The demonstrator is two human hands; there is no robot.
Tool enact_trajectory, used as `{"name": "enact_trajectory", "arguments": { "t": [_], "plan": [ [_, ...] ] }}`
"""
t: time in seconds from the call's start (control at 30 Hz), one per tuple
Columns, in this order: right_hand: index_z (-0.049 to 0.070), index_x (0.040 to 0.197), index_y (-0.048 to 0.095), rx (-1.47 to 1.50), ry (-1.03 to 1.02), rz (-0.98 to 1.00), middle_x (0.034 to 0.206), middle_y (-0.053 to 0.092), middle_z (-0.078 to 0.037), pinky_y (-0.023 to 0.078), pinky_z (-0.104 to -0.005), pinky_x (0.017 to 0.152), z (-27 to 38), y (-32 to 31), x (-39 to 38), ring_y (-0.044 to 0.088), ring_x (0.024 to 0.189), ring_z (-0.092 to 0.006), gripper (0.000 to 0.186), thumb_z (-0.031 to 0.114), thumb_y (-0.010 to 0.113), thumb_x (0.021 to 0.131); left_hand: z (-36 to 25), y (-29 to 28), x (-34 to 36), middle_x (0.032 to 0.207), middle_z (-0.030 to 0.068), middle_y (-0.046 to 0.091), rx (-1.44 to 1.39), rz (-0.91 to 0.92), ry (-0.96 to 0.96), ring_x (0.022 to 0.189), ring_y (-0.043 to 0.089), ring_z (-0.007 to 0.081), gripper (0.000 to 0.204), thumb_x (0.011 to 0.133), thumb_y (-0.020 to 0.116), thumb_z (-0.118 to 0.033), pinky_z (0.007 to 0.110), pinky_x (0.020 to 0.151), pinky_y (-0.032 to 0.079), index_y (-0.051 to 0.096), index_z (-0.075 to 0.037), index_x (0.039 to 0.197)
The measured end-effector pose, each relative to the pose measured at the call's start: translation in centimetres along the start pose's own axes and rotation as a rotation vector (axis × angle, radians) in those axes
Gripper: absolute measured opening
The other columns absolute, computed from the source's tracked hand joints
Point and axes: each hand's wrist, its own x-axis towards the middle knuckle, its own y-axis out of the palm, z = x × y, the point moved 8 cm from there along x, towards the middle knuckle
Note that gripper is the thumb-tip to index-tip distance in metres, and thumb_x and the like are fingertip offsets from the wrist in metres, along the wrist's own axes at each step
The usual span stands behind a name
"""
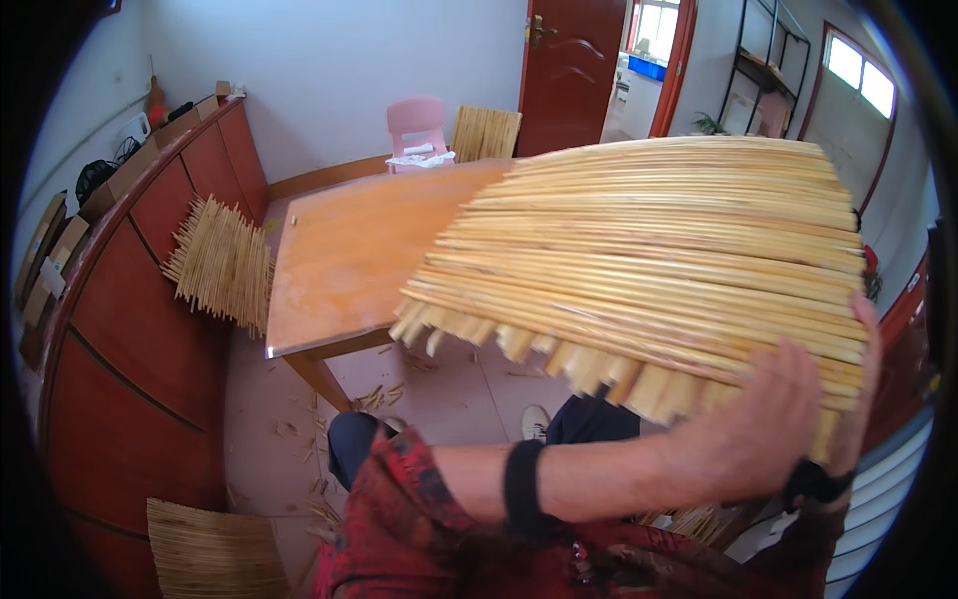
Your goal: The person weaves a bamboo mat by hand and using a tool, threading string through wooden sticks and trimming the excess string with shears.
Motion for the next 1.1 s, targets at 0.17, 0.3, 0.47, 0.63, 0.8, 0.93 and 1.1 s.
{"name": "enact_trajectory", "arguments": {
  "t": [0.17, 0.3, 0.47, 0.63, 0.8, 0.93, 1.1],
  "plan": [
    [0.001, 0.101, 0.055, -0.083, 0.064, 0.137, 0.099, 0.059, -0.008, 0.046, -0.0311, 0.082, -13.1, 7.8, 4.6, 0.057, 0.091, -0.0176, 0.032, 0.022, 0.057, 0.077, 10.3, 0.7, -9.3, 0.118, 0.0215, 0.053, 0.091, 0.212, -0.047, 0.113, 0.051, 0.0305, 0.038, 0.081, 0.050, -0.015, 0.044, 0.092, 0.040, 0.051, 0.006, 0.113],
    [-0.001, 0.107, 0.054, 0.156, 0.298, 0.289, 0.103, 0.059, -0.009, 0.044, -0.0341, 0.087, -28.1, 13.2, 6.2, 0.056, 0.095, -0.0202, 0.034, 0.017, 0.057, 0.079, 16.6, 1.4, -18.6, 0.120, 0.0161, 0.054, 0.125, 0.343, -0.234, 0.114, 0.051, 0.0279, 0.037, 0.081, 0.052, -0.012, 0.044, 0.097, 0.036, 0.052, 0.001, 0.115],
    [-0.002, 0.113, 0.050, 0.315, 0.609, 0.311, 0.109, 0.057, -0.011, 0.043, -0.0345, 0.090, -41.6, 16.0, 4.1, 0.054, 0.102, -0.0225, 0.034, 0.016, 0.054, 0.084, 20.5, 1.4, -28.7, 0.121, 0.0136, 0.054, 0.270, 0.489, -0.488, 0.116, 0.050, 0.0257, 0.034, 0.079, 0.055, -0.011, 0.046, 0.100, 0.031, 0.057, -0.007, 0.113],
    [0.000, 0.113, 0.049, 0.177, 0.748, 0.429, 0.109, 0.056, -0.013, 0.047, -0.0355, 0.085, -49.3, 14.4, 3.3, 0.056, 0.101, -0.0247, 0.037, 0.030, 0.048, 0.092, 21.3, 3.6, -36.3, 0.129, 0.0109, 0.047, 0.262, 0.522, -0.716, 0.122, 0.043, 0.0267, 0.040, 0.080, 0.051, -0.009, 0.051, 0.104, 0.020, 0.053, -0.011, 0.120],
    [-0.002, 0.118, 0.046, -0.001, 0.829, 0.472, 0.102, 0.058, -0.015, 0.051, -0.0364, 0.075, -45.9, 12.7, 5.2, 0.061, 0.088, -0.0244, 0.044, 0.034, 0.047, 0.092, 20.5, 3.0, -36.5, 0.133, 0.0120, 0.042, 0.286, 0.517, -0.811, 0.126, 0.038, 0.0282, 0.044, 0.078, 0.056, -0.006, 0.050, 0.106, 0.018, 0.051, -0.012, 0.122],
    [-0.001, 0.118, 0.048, -0.257, 0.771, 0.512, 0.099, 0.059, -0.014, 0.052, -0.0311, 0.070, -44.4, 8.8, 6.3, 0.062, 0.081, -0.0211, 0.039, 0.028, 0.051, 0.091, 19.1, 0.7, -36.5, 0.127, 0.0127, 0.047, 0.318, 0.439, -0.900, 0.122, 0.041, 0.0309, 0.047, 0.071, 0.063, -0.001, 0.048, 0.104, 0.024, 0.053, -0.007, 0.116],
    [0.000, 0.114, 0.052, -0.585, 0.668, 0.567, 0.098, 0.060, -0.013, 0.051, -0.0272, 0.065, -42.3, 5.9, 7.9, 0.062, 0.078, -0.0172, 0.030, 0.018, 0.050, 0.091, 17.4, -2.8, -37.9, 0.103, 0.0120, 0.059, 0.210, 0.409, -1.024, 0.102, 0.056, 0.0290, 0.028, 0.074, 0.058, 0.001, 0.043, 0.089, 0.042, 0.058, -0.001, 0.103]
  ]
}}
